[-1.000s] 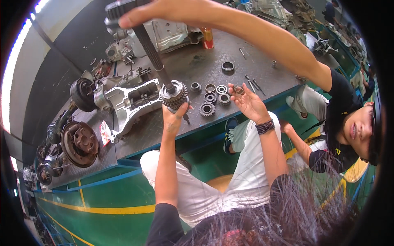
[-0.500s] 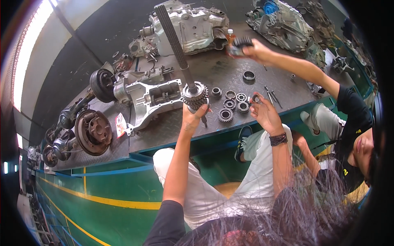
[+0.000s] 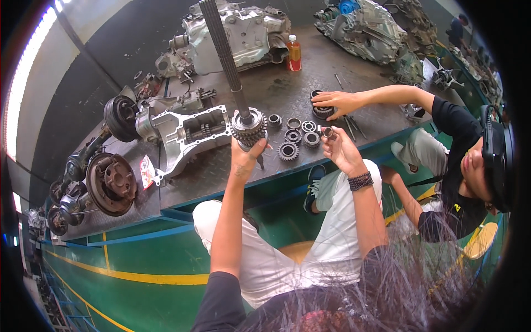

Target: The person places gear wheels and bearings onto a metal shaft, then holds the shaft while picking up and checking other small gear components from the table.

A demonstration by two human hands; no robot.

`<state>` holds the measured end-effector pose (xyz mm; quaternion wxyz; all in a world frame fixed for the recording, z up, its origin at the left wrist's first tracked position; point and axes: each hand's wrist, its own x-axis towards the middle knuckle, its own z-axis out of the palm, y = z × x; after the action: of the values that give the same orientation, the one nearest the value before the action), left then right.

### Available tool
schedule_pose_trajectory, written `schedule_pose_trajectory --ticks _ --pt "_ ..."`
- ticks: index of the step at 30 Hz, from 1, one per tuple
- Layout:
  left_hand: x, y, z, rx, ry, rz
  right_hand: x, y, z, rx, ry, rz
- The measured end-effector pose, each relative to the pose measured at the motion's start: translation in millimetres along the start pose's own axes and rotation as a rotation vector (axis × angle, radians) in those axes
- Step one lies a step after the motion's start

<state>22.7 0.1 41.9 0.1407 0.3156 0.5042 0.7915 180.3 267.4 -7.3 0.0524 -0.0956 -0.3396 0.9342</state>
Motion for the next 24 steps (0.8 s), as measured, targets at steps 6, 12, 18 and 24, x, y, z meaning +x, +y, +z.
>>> schedule_pose_trajectory --ticks 6,12,18,24 --pt "-0.6 -1.3 -2.7 0.000 -0.004 0.002 -1.8 3.2 -5.8 -0.002 0.153 -0.082" --pt "1.7 -3.1 -6.1 0.026 -0.004 -0.015 3.5 2.6 -17.1 0.092 0.240 -0.087" --pt "-0.7 0.7 -4.6 0.040 0.021 -0.008 12.1 7.9 -24.2 0.047 0.257 -0.103" --pt "0.2 0.0 -1.6 0.016 -0.003 0.045 7.9 9.6 -25.5 -0.017 0.259 -0.110"
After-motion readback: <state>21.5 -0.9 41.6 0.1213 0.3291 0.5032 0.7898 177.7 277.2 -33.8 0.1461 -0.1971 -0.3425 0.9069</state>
